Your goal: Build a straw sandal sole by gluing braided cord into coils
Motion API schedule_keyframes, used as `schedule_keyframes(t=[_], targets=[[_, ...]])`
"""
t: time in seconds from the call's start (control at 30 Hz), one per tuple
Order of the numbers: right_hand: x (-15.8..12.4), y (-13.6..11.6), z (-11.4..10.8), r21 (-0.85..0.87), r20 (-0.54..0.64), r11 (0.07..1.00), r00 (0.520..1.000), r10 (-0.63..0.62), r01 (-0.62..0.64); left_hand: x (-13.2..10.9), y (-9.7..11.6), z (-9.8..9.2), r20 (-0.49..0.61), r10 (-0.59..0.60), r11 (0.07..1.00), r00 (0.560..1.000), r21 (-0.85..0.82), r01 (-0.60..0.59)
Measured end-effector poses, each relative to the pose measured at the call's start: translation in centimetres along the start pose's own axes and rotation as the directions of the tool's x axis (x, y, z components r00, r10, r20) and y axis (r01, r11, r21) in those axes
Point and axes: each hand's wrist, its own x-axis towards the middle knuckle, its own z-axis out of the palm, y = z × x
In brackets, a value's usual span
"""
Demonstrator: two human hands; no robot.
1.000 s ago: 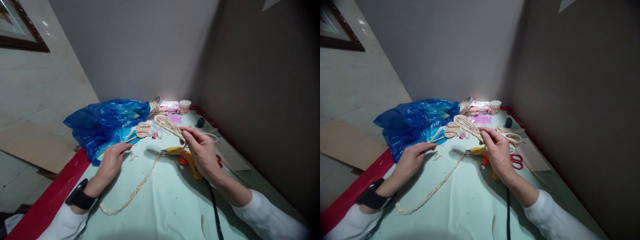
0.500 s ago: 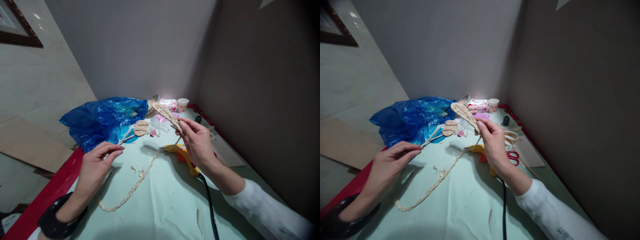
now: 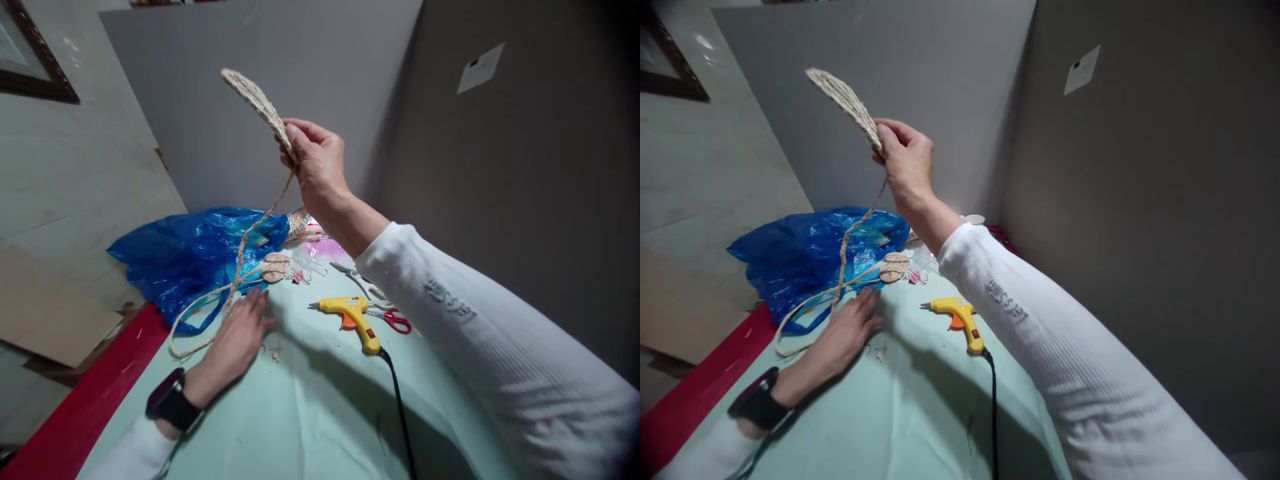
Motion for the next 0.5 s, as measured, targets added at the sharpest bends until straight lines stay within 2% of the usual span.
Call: schedule_keyframes(t=[0.1,0.17,0.23,0.37,0.5], targets=[[-0.8,0.9,-1.1,-0.002,-0.054,0.999,0.998,0.039,-0.040,1.2,-3.9,-0.3,0.000,-0.058,0.996,0.998,0.068,0.058],[-1.7,1.4,-2.1,-0.017,-0.087,0.997,0.993,0.074,-0.076,1.4,-4.5,-0.1,0.015,-0.053,0.995,0.998,0.087,0.052],[-2.7,1.9,-3.0,-0.023,-0.114,0.995,0.989,0.097,-0.100,1.3,-3.7,0.5,0.047,-0.005,0.996,0.999,0.084,0.001],[-4.3,2.5,-4.6,-0.023,-0.158,0.991,0.979,0.127,-0.133,-0.1,-0.7,1.4,0.144,0.112,0.992,0.983,0.040,-0.119],[-5.6,2.9,-5.8,-0.033,-0.179,0.989,0.974,0.137,-0.146,-2.0,1.2,0.7,0.224,0.153,0.987,0.963,0.010,-0.159]])
